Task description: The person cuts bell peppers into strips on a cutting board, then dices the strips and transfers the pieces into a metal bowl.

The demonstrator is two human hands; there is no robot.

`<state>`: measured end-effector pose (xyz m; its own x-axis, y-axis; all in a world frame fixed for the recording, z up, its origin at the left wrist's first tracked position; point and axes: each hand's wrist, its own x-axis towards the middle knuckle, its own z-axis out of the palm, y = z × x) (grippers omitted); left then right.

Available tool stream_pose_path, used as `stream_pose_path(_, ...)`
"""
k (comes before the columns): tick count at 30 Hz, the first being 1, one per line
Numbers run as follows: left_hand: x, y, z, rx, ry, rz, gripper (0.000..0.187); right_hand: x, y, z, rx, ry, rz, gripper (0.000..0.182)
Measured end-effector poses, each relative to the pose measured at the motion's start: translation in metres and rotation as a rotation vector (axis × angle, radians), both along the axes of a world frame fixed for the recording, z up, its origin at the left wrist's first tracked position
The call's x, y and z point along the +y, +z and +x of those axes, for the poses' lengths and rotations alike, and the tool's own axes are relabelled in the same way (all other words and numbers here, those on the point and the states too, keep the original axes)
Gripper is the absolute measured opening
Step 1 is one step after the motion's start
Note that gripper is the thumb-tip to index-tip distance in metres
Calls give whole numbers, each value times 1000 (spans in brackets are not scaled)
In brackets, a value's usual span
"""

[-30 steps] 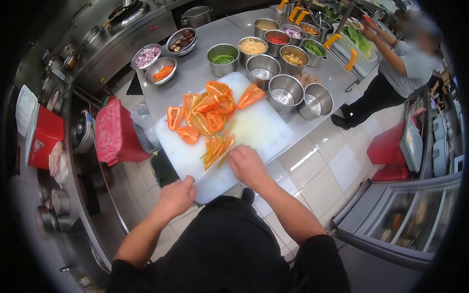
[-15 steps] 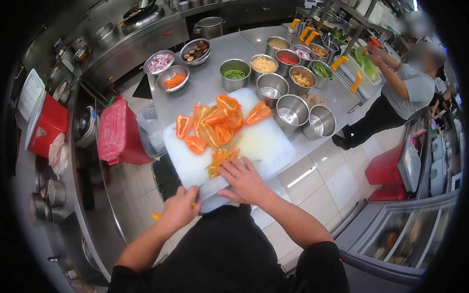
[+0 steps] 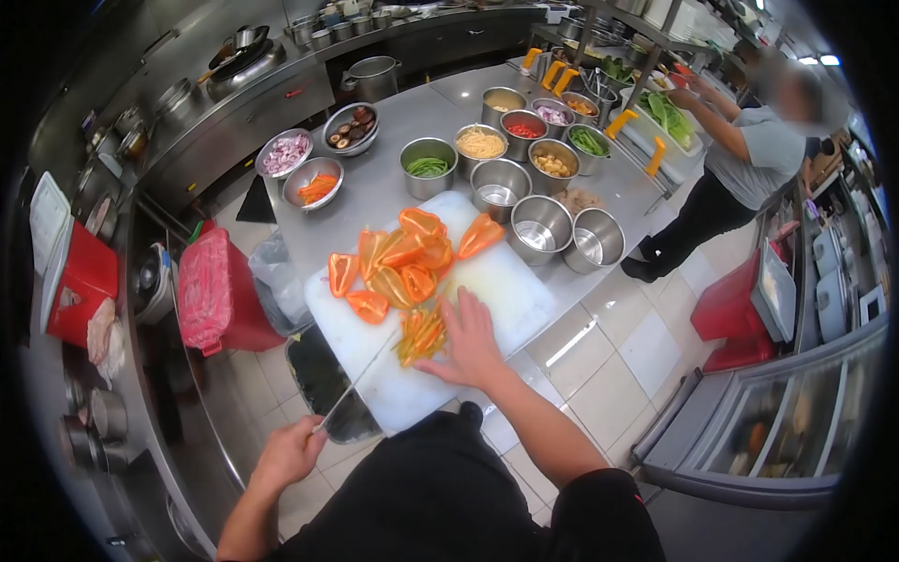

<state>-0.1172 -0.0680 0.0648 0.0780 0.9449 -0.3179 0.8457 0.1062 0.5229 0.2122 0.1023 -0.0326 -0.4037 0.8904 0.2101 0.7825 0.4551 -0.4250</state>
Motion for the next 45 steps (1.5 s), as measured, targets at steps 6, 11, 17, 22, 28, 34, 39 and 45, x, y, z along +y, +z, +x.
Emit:
stream_pose_path(6,31,-17,-14,-449,285,-565,30,41,-21,-6,69,5,40,103)
stream_pose_path(11,51,-72,-38,-818,234,-706,26,21,-24,-12,166,-3,48,102)
stream_pose_path(17,79,-94,-36,-815,95,-696,31,-34,-12,-95,-29,-459,136,97)
stream_pose_path(22,95,-120,-20,-862,110,-682,29,-9,-33,-110,142,-639,153,57)
stream_pose_path(28,96,-73,29,-739,-39,-632,25,-8,-46,-103,512,-759,204,40)
stream_pose_path(34,104,-26,58,-522,-142,-560,27,4,-31,-89,780,-907,292,36)
stream_pose_path(39,129,15,92,-546,-140,-497,27,40,21,-56,793,-815,366,35)
stream_pose_path(45,195,54,188,-928,-15,-669,25,119,90,48,426,-852,70,30)
